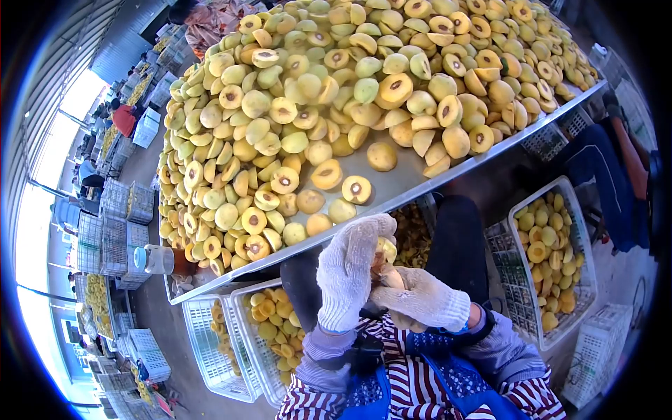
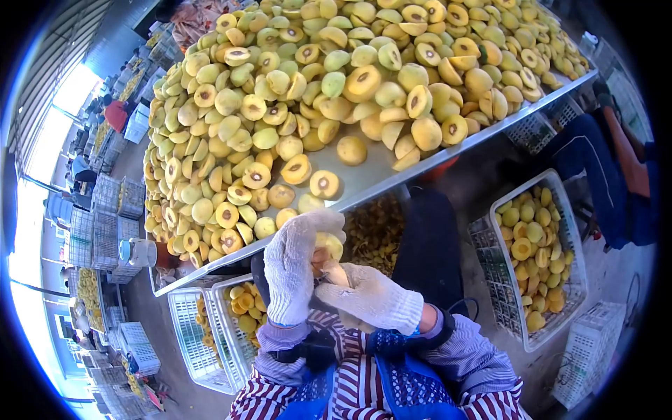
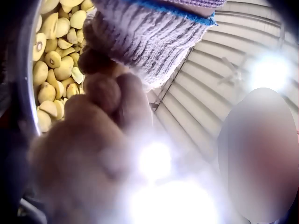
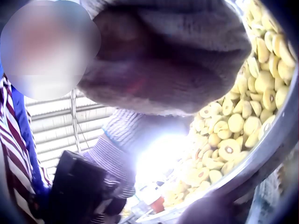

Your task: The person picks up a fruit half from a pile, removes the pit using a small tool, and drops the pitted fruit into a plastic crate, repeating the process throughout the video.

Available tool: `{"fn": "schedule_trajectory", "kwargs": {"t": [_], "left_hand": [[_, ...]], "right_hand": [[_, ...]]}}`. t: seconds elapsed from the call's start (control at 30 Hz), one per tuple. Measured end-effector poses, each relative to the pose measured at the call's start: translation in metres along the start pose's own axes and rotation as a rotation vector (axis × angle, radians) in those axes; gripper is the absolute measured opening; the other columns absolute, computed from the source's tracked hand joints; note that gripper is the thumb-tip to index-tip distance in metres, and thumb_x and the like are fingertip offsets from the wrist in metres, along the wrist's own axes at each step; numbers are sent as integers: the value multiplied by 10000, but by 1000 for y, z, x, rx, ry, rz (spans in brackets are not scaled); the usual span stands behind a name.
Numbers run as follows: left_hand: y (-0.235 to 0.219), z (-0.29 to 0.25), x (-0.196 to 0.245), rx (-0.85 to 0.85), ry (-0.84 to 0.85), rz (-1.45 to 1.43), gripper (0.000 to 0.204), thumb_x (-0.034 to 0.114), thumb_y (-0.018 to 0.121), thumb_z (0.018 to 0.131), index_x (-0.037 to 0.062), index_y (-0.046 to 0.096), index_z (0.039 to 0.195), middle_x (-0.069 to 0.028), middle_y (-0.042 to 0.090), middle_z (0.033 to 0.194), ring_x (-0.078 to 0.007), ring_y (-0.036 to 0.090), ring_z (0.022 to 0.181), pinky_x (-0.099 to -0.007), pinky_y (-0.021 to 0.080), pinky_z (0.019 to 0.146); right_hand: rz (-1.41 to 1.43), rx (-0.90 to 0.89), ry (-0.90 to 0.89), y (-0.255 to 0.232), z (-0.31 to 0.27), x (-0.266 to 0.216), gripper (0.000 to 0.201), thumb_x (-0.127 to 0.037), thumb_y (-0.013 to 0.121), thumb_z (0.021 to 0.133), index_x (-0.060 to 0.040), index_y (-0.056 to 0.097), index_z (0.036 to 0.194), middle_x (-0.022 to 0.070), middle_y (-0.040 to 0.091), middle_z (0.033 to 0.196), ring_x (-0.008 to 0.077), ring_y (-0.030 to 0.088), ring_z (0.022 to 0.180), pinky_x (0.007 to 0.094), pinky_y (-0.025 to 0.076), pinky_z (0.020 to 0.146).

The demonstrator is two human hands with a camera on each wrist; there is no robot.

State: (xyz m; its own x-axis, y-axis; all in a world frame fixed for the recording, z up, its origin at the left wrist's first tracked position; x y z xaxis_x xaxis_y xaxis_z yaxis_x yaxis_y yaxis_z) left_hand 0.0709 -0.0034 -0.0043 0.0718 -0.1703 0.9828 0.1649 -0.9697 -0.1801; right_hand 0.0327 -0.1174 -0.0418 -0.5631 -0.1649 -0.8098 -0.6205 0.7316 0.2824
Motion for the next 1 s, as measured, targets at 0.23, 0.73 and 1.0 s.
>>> {"fn": "schedule_trajectory", "kwargs": {"t": [0.23, 0.73, 1.0], "left_hand": [[9, -10, 58, 4, 386, 439, 185, 199, 611, 965, 83, 729, 1047, -96, 741, 939, -247, 723, 826, -318, 549, 726], [53, -17, 38, -226, -25, -400, 295, 249, 587, 1009, 6, 661, 1158, -66, 700, 1063, -115, 647, 875, -271, 537, 781], [66, -19, 49, -35, 326, 345, 233, 219, 615, 991, 49, 689, 1132, -101, 724, 1080, -221, 718, 875, -275, 565, 754]], "right_hand": [[219, -205, 94, 5, -8, 20, 358, -384, 645, 935, -100, 547, 740, 0, 493, 518, 74, 439, 374, 228, 308, 343], [485, -302, 52, -13, -37, 20, 333, -351, 628, 941, -33, 610, 843, 8, 560, 598, 74, 475, 430, 224, 335, 387], [421, -222, 29, -29, -40, 31, 368, -427, 624, 938, -62, 599, 900, -3, 519, 527, 92, 435, 360, 216, 313, 345]]}}
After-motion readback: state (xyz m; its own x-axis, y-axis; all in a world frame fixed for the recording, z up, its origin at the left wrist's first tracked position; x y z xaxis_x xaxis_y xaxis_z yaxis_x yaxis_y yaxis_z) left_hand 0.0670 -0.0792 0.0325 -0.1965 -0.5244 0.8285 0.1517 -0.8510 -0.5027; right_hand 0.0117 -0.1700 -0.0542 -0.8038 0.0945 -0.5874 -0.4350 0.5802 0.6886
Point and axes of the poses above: each hand's wrist, its own z-axis towards the middle knuckle, its own y-axis out of the palm, x = y × z, the point moved 9 cm from there along z, towards the middle knuckle
